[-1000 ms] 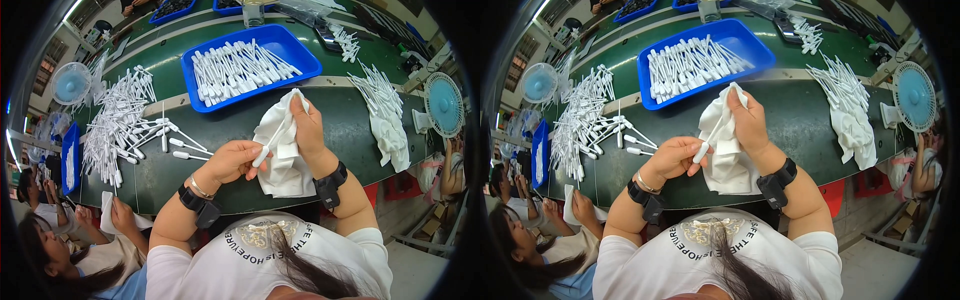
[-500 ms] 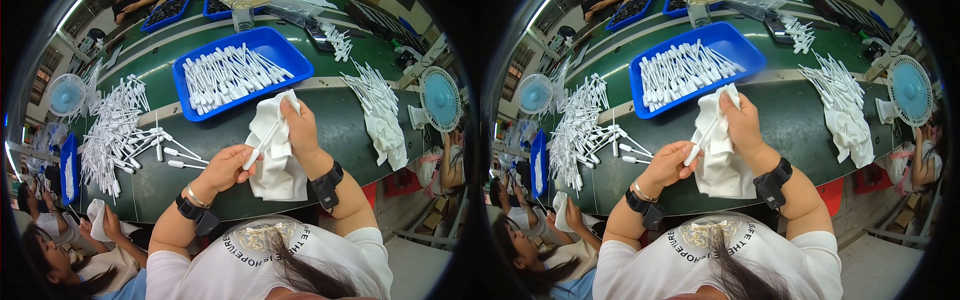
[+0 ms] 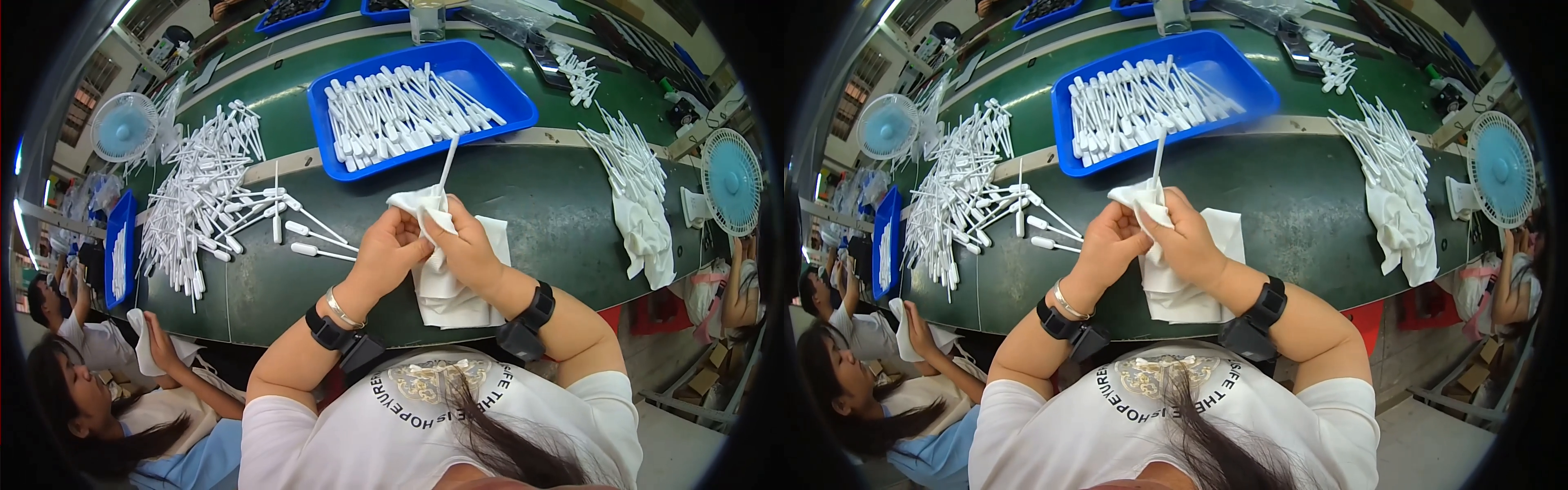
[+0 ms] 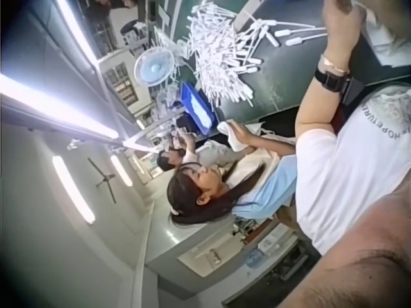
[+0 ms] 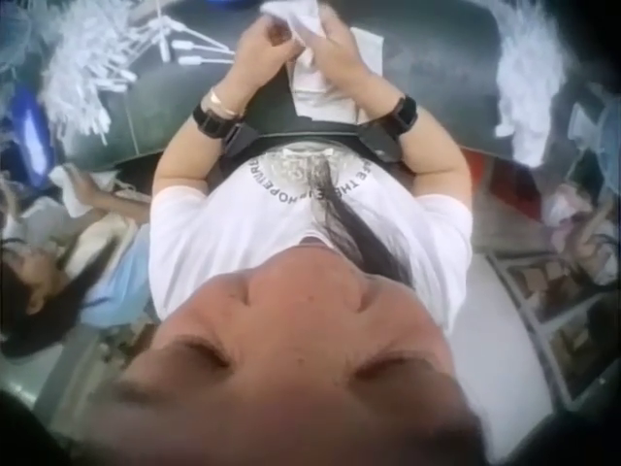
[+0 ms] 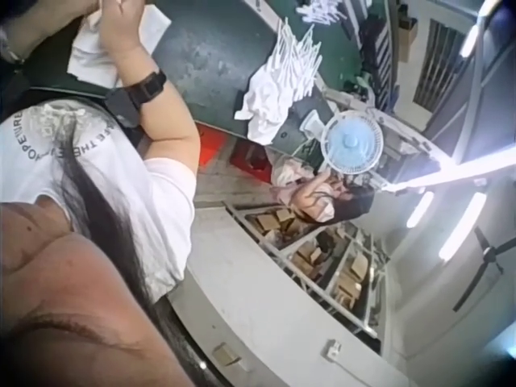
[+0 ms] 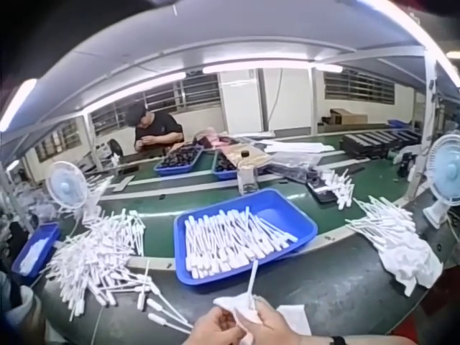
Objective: The person picks up a swab from a blue tray, wipes the tip and handle with a cloth, and places it onto the table, repeating the process for several swabs.
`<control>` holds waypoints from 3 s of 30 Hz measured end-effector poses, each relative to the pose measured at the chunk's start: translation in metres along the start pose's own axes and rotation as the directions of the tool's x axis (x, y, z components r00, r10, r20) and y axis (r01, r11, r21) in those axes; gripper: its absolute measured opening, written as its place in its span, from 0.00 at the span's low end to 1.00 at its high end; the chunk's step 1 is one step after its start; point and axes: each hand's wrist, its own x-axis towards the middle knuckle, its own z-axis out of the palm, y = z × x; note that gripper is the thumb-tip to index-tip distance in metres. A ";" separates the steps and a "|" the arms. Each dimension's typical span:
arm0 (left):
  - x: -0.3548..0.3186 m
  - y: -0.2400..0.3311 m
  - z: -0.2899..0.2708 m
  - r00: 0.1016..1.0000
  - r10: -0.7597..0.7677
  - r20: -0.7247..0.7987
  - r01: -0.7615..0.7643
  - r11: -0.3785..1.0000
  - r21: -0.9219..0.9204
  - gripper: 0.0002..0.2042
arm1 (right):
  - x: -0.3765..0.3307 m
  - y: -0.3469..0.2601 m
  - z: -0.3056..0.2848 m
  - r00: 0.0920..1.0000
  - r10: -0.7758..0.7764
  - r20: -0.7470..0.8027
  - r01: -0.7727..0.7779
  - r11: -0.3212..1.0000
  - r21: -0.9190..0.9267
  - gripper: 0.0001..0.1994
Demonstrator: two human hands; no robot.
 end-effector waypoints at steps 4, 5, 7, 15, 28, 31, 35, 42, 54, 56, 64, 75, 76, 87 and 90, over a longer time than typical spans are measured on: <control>-0.006 0.015 0.005 0.994 0.084 -0.062 -0.091 0.989 -0.119 0.12 | 0.008 -0.030 -0.011 0.879 0.474 0.050 -0.466 0.832 0.300 0.11; -0.007 0.018 0.001 0.995 0.081 -0.064 -0.088 0.989 -0.119 0.12 | 0.009 -0.032 -0.011 0.877 0.477 0.052 -0.469 0.830 0.301 0.11; -0.005 0.024 -0.017 0.968 0.205 -0.147 -0.201 0.979 0.039 0.10 | 0.011 -0.031 -0.013 0.829 0.549 0.107 -0.559 0.803 0.205 0.10; -0.006 0.028 -0.029 0.991 0.111 -0.072 -0.115 0.992 -0.053 0.08 | 0.002 -0.034 -0.002 0.771 0.487 0.412 -0.431 0.874 -0.226 0.08; 0.001 0.025 -0.031 0.958 0.140 -0.250 -0.192 0.962 -0.196 0.10 | 0.009 -0.023 -0.002 0.858 0.483 0.172 -0.491 0.871 0.002 0.09; -0.001 0.021 -0.016 0.961 0.105 -0.255 -0.145 0.979 -0.144 0.10 | 0.003 -0.030 0.004 0.880 0.391 0.269 -0.299 0.897 -0.326 0.09; -0.002 0.018 -0.020 0.952 0.097 -0.290 -0.159 0.967 -0.198 0.10 | 0.000 -0.031 0.001 0.853 0.381 0.358 -0.289 0.914 -0.284 0.10; 0.004 0.028 -0.045 0.916 0.204 -0.345 -0.340 0.852 -0.397 0.08 | 0.007 -0.037 -0.007 0.773 0.547 0.322 -0.610 0.781 0.136 0.12; -0.005 0.017 -0.012 0.741 0.654 -0.151 -0.641 0.757 0.129 0.03 | 0.009 -0.026 -0.007 0.861 0.497 0.106 -0.501 0.794 0.344 0.12; -0.003 0.016 -0.006 0.389 0.881 0.270 -0.833 0.211 0.512 0.02 | 0.011 -0.029 -0.007 0.805 0.588 0.078 -0.545 0.682 0.488 0.12; -0.002 0.021 0.007 0.511 0.711 0.483 -0.769 0.127 0.627 0.09 | 0.009 -0.022 -0.009 0.786 0.543 0.295 -0.616 0.726 0.304 0.12; 0.137 0.094 -0.020 0.950 0.309 -0.046 -0.236 0.805 0.545 0.10 | 0.018 -0.023 -0.022 0.786 0.535 0.310 -0.617 0.716 0.328 0.11; 0.160 0.095 -0.023 0.946 0.322 -0.043 -0.247 0.797 0.551 0.10 | 0.019 -0.021 -0.022 0.782 0.540 0.311 -0.619 0.730 0.290 0.10; 0.239 0.052 -0.035 0.871 0.299 0.389 -0.370 -0.121 0.921 0.12 | 0.014 -0.026 -0.021 0.801 0.514 0.308 -0.574 0.805 0.148 0.12; 0.223 0.067 -0.045 0.880 0.302 0.366 -0.336 -0.148 0.930 0.12 | 0.017 -0.023 -0.020 0.793 0.517 0.322 -0.573 0.813 0.108 0.11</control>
